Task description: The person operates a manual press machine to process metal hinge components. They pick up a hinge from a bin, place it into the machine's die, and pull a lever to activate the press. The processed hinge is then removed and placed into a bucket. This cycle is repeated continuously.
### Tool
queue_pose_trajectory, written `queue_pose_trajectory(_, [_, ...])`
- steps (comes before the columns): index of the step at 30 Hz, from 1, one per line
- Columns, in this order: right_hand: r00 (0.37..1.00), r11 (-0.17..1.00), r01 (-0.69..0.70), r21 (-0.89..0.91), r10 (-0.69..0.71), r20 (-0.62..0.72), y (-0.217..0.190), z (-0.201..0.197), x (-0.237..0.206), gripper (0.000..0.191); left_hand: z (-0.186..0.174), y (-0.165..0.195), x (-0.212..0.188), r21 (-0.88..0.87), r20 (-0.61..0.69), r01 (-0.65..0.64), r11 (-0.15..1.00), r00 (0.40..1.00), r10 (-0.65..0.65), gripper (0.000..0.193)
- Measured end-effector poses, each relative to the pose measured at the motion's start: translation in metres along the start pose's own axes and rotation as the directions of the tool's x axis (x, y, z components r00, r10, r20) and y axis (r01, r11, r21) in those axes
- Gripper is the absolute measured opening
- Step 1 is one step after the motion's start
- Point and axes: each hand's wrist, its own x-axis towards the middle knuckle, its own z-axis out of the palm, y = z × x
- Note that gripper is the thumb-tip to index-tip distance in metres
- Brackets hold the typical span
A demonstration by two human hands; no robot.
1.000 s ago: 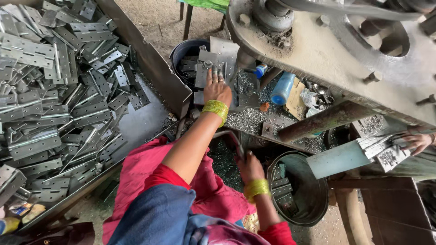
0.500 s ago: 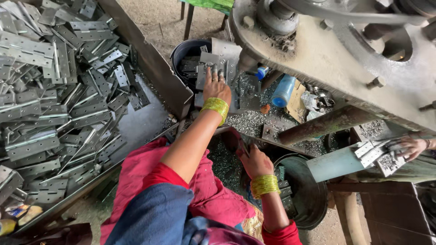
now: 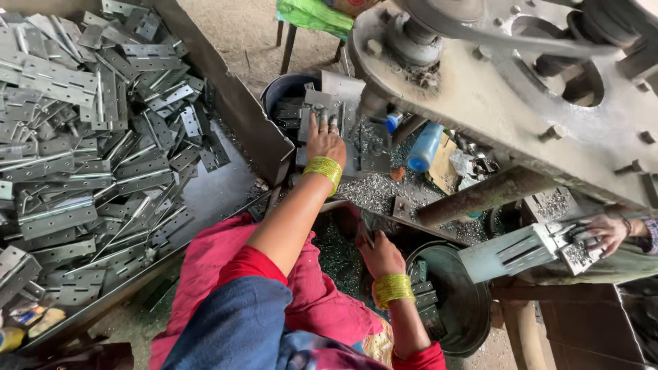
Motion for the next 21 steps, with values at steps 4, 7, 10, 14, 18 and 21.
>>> queue_pose_trajectory(4, [1.000,1.000,0.020,0.010,-0.020,0.017,-0.004,-0.022,0.016,0.059,0.003,0.009,0.020,-0.110,0.009,0.032,0.993,0.999,-0.031,0.047])
queue_pose_trajectory(7, [1.000,1.000,0.000,0.010,0.000,0.002,0.007,-0.005,0.025,0.056,0.006,0.020,0.037,-0.025,0.038,0.040,0.999,0.999,-0.039,0.046])
queue_pose_trajectory(10, [0.998,0.994,-0.047,0.098,0.052,-0.047,0.024,0.031,0.029,0.051,0.003,0.024,0.048,-0.060,0.000,0.052,0.997,0.999,-0.052,0.046])
queue_pose_trajectory(14, [0.998,0.988,-0.016,0.153,0.026,-0.062,0.043,0.075,0.028,0.048,0.000,0.020,0.046,-0.120,0.051,0.045,0.992,0.998,-0.039,0.046])
queue_pose_trajectory(18, [0.997,0.982,0.035,0.183,-0.021,-0.078,0.047,0.095,0.015,0.042,0.001,0.009,0.029,-0.126,0.110,0.046,0.991,0.993,-0.032,0.047])
queue_pose_trajectory(21, [0.999,0.980,0.021,0.200,-0.013,-0.044,0.043,0.091,-0.007,0.044,0.002,0.000,-0.004,-0.207,-0.026,0.008,0.978,1.000,-0.014,0.048])
